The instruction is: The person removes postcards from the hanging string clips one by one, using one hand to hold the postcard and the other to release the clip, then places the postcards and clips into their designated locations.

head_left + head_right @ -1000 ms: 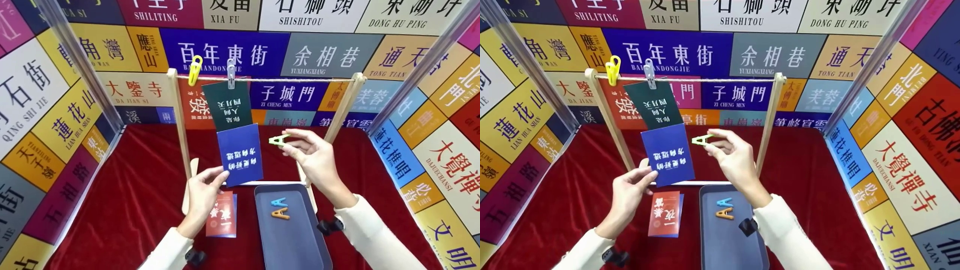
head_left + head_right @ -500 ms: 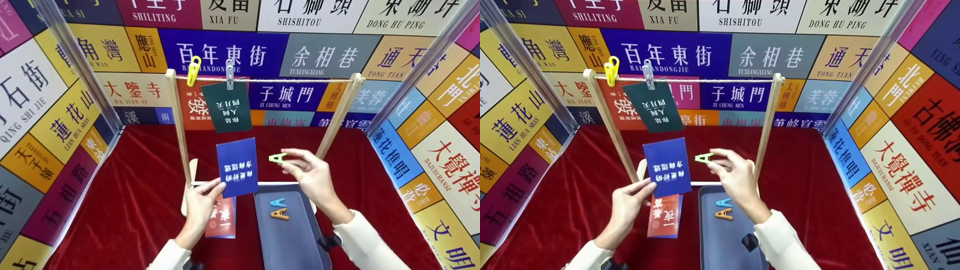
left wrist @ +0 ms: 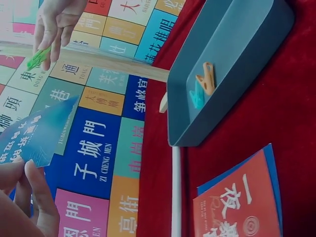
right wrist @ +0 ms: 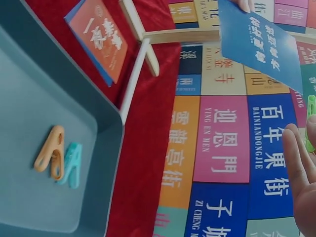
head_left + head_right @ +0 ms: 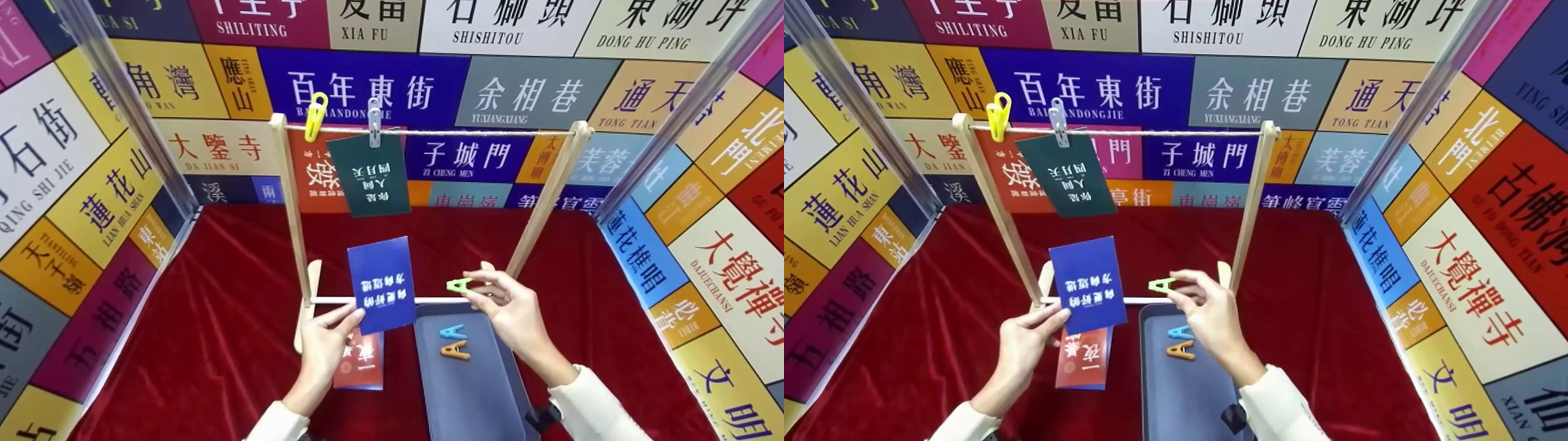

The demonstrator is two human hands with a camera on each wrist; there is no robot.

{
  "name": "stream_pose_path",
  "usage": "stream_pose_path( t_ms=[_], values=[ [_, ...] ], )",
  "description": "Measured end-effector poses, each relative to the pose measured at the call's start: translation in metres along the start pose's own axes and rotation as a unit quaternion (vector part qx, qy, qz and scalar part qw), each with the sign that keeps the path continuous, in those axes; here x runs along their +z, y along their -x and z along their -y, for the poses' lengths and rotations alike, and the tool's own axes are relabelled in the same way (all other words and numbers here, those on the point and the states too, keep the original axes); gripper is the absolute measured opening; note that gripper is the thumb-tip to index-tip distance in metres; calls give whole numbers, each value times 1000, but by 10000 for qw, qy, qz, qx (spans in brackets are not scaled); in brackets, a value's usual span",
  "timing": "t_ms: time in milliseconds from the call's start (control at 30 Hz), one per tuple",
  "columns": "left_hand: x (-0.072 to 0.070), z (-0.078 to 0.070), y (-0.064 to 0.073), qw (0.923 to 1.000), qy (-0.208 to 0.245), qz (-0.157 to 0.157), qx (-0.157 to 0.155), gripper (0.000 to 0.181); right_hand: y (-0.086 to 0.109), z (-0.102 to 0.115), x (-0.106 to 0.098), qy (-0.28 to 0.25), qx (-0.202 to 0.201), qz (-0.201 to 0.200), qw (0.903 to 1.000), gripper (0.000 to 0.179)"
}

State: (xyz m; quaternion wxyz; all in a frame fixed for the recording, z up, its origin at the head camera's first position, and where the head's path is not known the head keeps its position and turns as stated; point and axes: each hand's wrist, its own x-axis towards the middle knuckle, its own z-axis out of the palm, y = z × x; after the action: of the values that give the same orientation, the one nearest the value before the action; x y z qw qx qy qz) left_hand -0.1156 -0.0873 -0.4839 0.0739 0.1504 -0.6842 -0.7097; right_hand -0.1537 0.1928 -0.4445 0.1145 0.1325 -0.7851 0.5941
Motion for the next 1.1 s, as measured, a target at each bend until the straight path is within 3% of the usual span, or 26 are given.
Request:
stream_pose_path(
  t_ms=[267,533,933,1100],
  values=[
    [-6,20,8,9989,-169,194,-389,33,15,-15,-1,312,-352,150,9988,33],
    [-12,41,10,9981,-322,224,-470,30,28,-28,7,748,-422,61,9963,37],
    [-21,59,6,9972,-83,178,-715,33,50,-56,13,1540,-1019,-229,9825,38],
    [-26,68,8,9960,-303,149,-822,32,58,-67,11,1885,-1224,-531,9730,35]
  ],
)
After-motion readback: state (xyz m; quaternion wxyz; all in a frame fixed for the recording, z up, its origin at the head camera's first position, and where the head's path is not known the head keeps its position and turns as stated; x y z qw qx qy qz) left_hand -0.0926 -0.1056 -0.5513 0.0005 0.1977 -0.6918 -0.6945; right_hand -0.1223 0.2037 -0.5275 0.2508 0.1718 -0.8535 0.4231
